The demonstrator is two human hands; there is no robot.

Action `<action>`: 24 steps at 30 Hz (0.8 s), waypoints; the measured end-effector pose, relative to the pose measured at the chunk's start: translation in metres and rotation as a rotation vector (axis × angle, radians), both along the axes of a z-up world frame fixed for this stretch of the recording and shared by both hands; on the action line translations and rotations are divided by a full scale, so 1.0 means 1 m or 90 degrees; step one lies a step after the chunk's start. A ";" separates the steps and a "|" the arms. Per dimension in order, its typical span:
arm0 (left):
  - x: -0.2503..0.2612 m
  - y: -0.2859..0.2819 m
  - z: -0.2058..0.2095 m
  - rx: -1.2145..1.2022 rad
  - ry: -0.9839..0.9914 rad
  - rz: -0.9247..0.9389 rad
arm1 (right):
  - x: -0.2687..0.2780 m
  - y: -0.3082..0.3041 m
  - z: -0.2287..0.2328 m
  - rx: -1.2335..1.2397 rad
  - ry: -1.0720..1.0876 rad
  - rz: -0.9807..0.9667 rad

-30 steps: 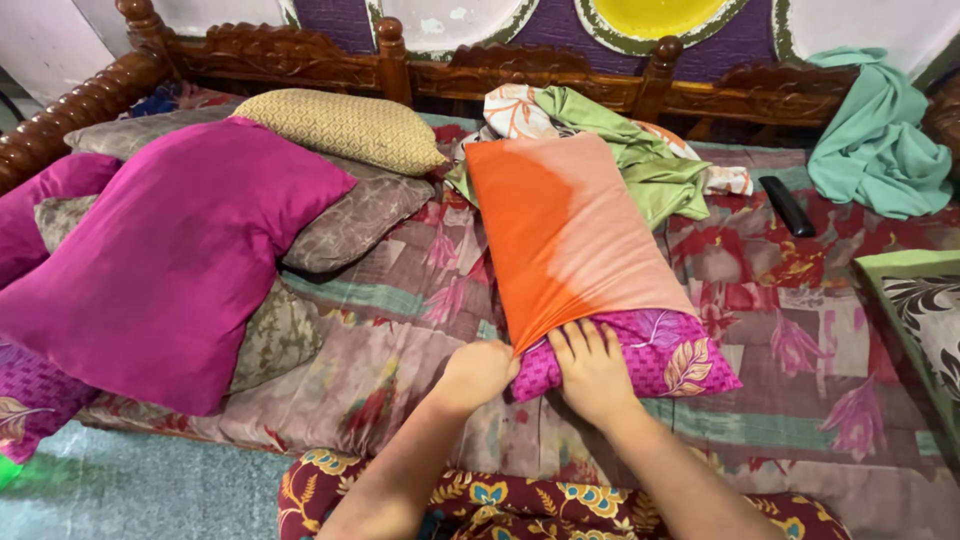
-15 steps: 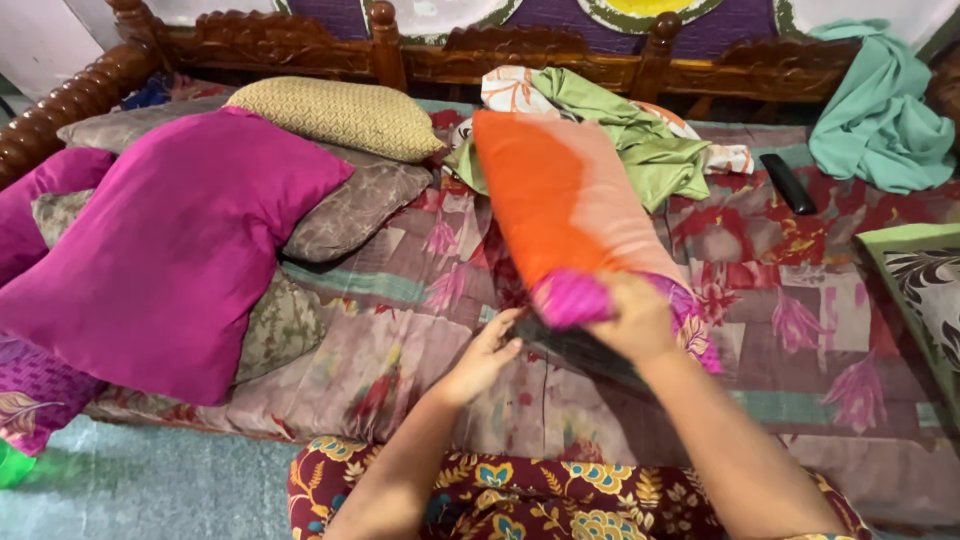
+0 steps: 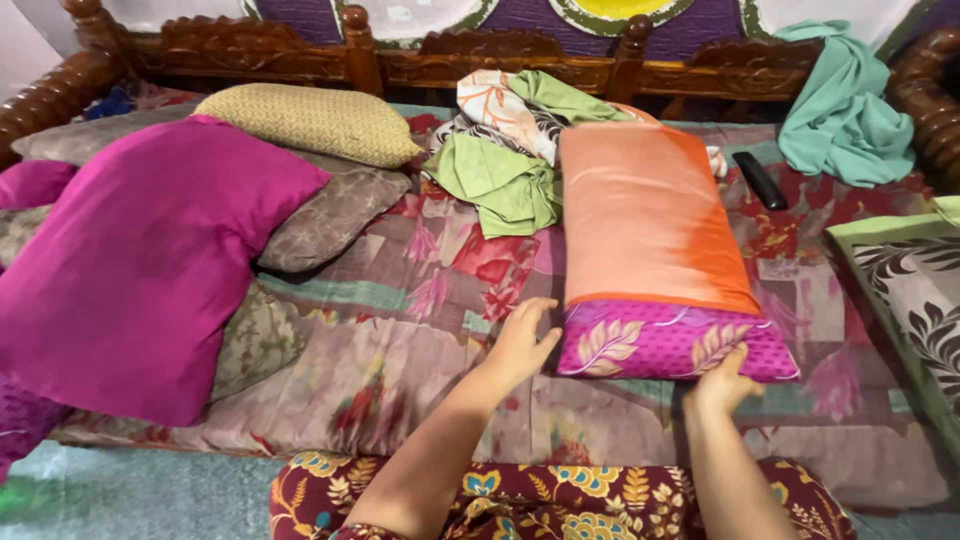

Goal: The person puts an orange pillowcase on a pillow, then a green pillowcase on another pillow. They smooth the fabric and adjust the pillows on the bed.

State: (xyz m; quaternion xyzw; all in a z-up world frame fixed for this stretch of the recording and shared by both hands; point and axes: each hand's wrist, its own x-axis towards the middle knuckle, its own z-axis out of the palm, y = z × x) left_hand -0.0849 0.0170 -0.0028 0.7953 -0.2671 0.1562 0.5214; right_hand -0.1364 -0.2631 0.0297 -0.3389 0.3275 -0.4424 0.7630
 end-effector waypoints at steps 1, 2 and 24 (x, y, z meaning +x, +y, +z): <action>0.003 -0.006 -0.014 0.010 0.015 0.002 | -0.008 -0.010 -0.010 -0.129 0.077 -0.047; 0.008 -0.012 -0.029 0.020 0.026 0.005 | -0.015 -0.020 -0.016 -0.262 0.161 -0.097; 0.052 -0.061 -0.021 0.170 0.195 0.212 | -0.003 0.062 -0.014 -1.382 0.212 0.159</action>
